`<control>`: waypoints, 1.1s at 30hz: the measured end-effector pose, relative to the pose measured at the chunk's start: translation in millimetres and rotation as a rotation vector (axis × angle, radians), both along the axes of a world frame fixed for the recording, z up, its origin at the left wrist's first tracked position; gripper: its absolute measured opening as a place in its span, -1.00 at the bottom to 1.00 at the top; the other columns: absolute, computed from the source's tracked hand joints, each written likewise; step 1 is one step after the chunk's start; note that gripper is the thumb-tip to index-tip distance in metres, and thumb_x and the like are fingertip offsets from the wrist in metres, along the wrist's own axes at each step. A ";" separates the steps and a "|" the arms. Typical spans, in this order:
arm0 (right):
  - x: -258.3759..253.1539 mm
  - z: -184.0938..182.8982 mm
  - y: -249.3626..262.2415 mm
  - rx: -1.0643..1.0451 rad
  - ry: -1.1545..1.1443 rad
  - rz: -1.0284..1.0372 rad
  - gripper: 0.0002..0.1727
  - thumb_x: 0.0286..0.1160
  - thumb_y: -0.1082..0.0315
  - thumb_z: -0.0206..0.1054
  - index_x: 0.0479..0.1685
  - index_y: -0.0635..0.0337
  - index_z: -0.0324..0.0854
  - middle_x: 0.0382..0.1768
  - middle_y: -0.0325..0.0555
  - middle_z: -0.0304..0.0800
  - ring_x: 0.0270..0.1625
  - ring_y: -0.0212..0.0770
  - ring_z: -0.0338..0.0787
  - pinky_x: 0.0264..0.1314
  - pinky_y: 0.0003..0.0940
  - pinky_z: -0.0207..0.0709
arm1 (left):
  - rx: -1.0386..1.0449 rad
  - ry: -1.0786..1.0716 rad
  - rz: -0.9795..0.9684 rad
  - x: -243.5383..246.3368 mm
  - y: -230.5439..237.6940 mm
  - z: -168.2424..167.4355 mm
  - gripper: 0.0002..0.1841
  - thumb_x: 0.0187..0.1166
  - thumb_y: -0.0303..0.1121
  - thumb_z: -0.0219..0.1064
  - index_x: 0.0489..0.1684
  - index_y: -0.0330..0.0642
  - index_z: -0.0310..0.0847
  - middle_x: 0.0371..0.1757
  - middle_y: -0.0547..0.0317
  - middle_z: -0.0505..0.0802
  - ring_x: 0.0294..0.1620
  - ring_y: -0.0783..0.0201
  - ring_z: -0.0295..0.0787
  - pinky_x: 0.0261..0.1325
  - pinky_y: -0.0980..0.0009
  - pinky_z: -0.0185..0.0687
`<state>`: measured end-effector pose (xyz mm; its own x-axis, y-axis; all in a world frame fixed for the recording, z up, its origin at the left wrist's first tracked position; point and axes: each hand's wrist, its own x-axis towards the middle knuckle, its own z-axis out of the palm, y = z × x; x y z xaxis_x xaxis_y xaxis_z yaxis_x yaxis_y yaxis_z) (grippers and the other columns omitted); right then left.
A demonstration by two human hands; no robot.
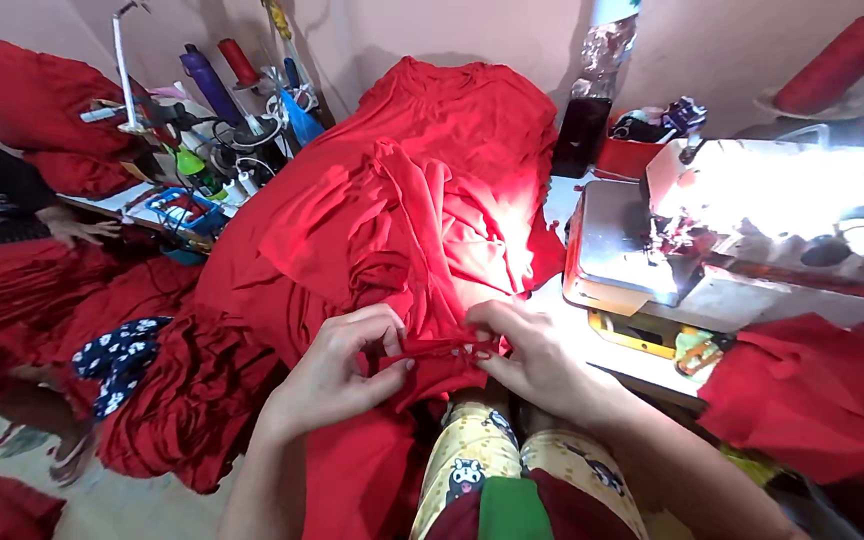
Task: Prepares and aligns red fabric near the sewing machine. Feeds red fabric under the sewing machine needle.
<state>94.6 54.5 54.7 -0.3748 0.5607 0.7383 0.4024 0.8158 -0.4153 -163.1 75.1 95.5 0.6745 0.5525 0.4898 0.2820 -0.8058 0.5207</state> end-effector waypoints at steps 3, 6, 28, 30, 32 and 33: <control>11.9 10.1 -12.9 0.074 -0.205 0.156 -0.59 0.53 0.43 0.17 0.32 0.15 0.72 -0.37 -0.07 0.70 -0.50 -0.16 0.68 -0.54 -0.29 0.49 | 0.026 -0.005 -0.034 13.8 -17.3 9.9 -0.79 0.46 -0.32 0.35 -0.44 -0.31 0.57 -0.33 0.15 0.78 -0.24 0.65 0.68 -0.13 0.78 0.56; 28.9 14.1 -30.0 0.070 -0.263 0.208 -0.84 0.51 0.36 0.19 -0.14 0.17 0.66 -0.45 -0.13 0.64 -0.53 -0.23 0.66 -0.61 -0.36 0.44 | -0.007 -0.005 -0.066 29.6 -45.9 17.8 -0.81 0.44 -0.37 0.36 -0.32 -0.36 0.58 -0.36 0.07 0.78 -0.29 0.59 0.71 -0.16 0.74 0.58; 124.8 -79.1 -22.8 -0.732 1.516 -0.464 -0.79 0.72 0.51 0.08 -0.20 0.28 0.63 -0.45 -0.26 0.77 -0.57 -0.52 0.65 -0.55 -0.66 0.52 | 0.025 0.391 0.283 310.7 86.2 -52.6 -0.78 0.51 -0.27 0.43 -0.25 -0.28 0.81 -0.20 -0.20 0.82 0.02 -0.27 0.73 0.09 -0.36 0.43; 130.1 -84.1 -9.8 -0.599 1.356 -0.587 -0.83 0.59 0.53 0.22 -0.35 0.25 0.68 -0.53 -0.32 0.74 -0.56 -0.53 0.65 -0.47 -0.63 0.57 | -0.018 0.377 0.271 311.7 91.4 -53.8 -0.83 0.56 -0.30 0.42 -0.17 -0.24 0.78 -0.10 -0.19 0.79 0.11 -0.27 0.67 0.19 -0.41 0.35; 134.3 -88.2 4.8 -0.515 1.238 -0.686 -0.83 0.49 0.53 0.34 -0.47 0.20 0.67 -0.58 -0.37 0.70 -0.56 -0.58 0.63 -0.44 -0.65 0.55 | -0.017 0.366 0.224 311.1 104.0 -56.9 -0.85 0.56 -0.36 0.42 -0.08 -0.23 0.77 0.02 -0.19 0.79 0.18 -0.27 0.66 0.24 -0.42 0.32; 136.0 -90.1 10.5 -0.483 1.205 -0.694 -0.80 0.46 0.54 0.36 -0.53 0.16 0.63 -0.62 -0.40 0.66 -0.58 -0.60 0.60 -0.45 -0.68 0.51 | -0.024 0.337 0.199 312.3 111.3 -58.1 -0.89 0.54 -0.37 0.44 -0.13 -0.19 0.77 -0.03 -0.11 0.81 0.15 -0.19 0.68 0.21 -0.35 0.38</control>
<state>230.6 65.0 -35.4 0.7587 0.6445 0.0953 -0.1325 0.2960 -0.9460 149.2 186.5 37.5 0.6741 0.6971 0.2443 0.5897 -0.7070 0.3904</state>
